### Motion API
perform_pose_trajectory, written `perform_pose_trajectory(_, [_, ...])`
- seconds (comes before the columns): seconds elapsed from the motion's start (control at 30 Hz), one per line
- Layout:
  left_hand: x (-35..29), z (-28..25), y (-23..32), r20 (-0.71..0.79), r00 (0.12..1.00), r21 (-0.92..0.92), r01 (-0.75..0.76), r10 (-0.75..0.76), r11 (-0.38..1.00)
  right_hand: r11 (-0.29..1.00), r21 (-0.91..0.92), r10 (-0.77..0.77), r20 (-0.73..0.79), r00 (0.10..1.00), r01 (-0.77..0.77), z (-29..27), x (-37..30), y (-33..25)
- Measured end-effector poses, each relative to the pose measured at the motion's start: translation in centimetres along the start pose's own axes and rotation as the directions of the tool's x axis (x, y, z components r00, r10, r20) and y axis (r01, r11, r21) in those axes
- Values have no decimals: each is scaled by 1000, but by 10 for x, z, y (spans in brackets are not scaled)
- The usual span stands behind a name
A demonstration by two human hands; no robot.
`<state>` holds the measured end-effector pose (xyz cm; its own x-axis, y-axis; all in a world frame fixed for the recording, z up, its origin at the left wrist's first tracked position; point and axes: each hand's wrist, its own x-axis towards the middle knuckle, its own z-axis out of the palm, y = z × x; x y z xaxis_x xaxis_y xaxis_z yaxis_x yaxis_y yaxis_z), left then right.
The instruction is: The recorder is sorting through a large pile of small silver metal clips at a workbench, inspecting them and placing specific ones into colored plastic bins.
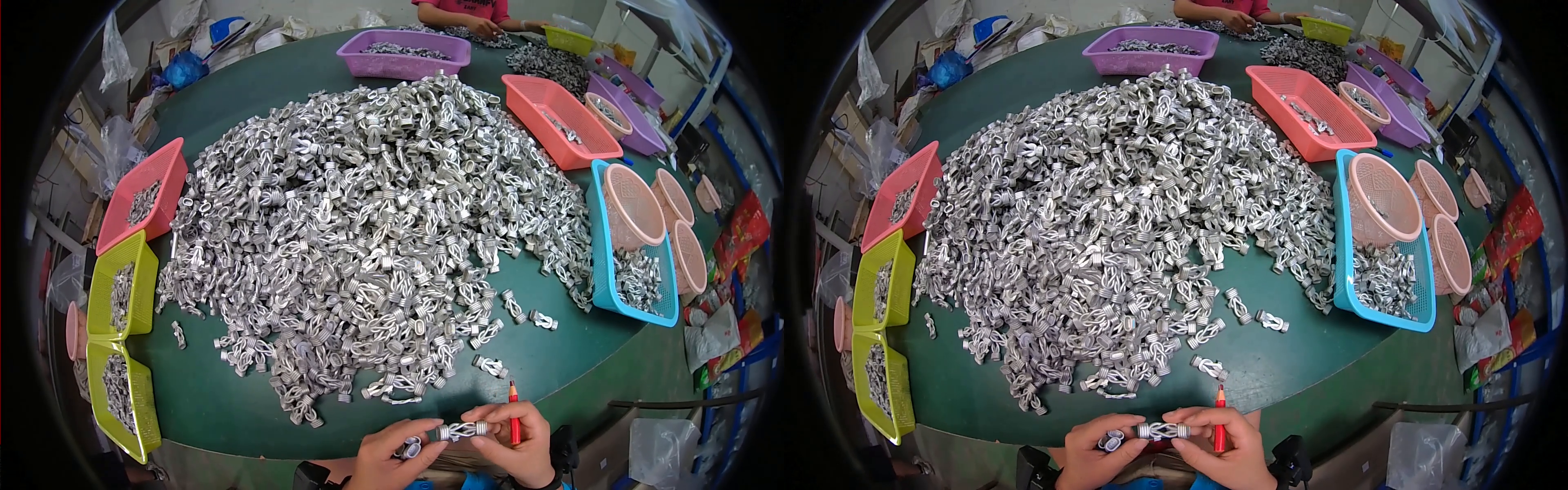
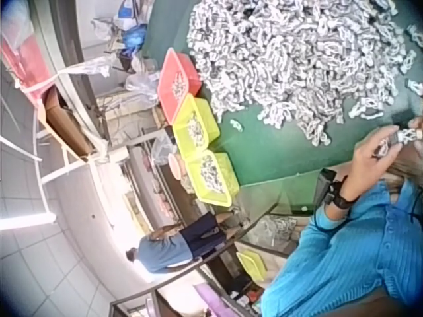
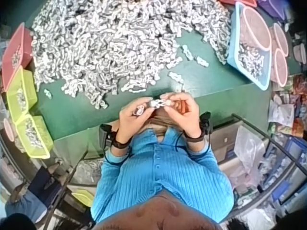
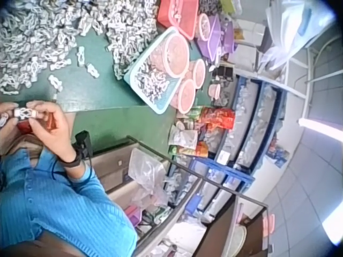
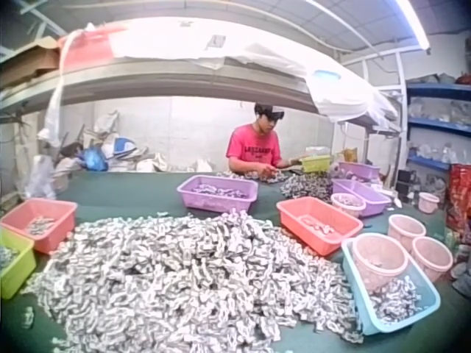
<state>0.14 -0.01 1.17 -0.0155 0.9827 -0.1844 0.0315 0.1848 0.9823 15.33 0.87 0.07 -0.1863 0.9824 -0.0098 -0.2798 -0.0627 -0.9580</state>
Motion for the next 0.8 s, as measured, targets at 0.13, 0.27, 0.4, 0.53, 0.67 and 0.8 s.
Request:
perform_pose_trajectory(0.13, [1,1,-5,-14,999,3,-29,29,1000,999,-34,-24,25,999,25,-1,0,0])
perform_pose_trajectory(0.27, [1,1,-5,-14,1000,4,-26,26,1000,999,-29,-23,25,999,23,-1,0,0])
perform_pose_trajectory(0.4, [0,2,-4,-22,999,2,-49,49,999,1000,-1,4,9,1000,-4,-2,-1,2])
perform_pose_trajectory(0.53, [0,3,-3,-40,992,26,-115,116,993,985,109,136,-45,990,-130,0,1,2])
perform_pose_trajectory(0.67, [-1,4,-2,-8,975,109,-221,223,969,978,28,208,-23,978,-208,1,5,3])
perform_pose_trajectory(0.8, [0,6,1,2,961,88,-274,275,958,977,68,200,40,979,-202,2,6,9])
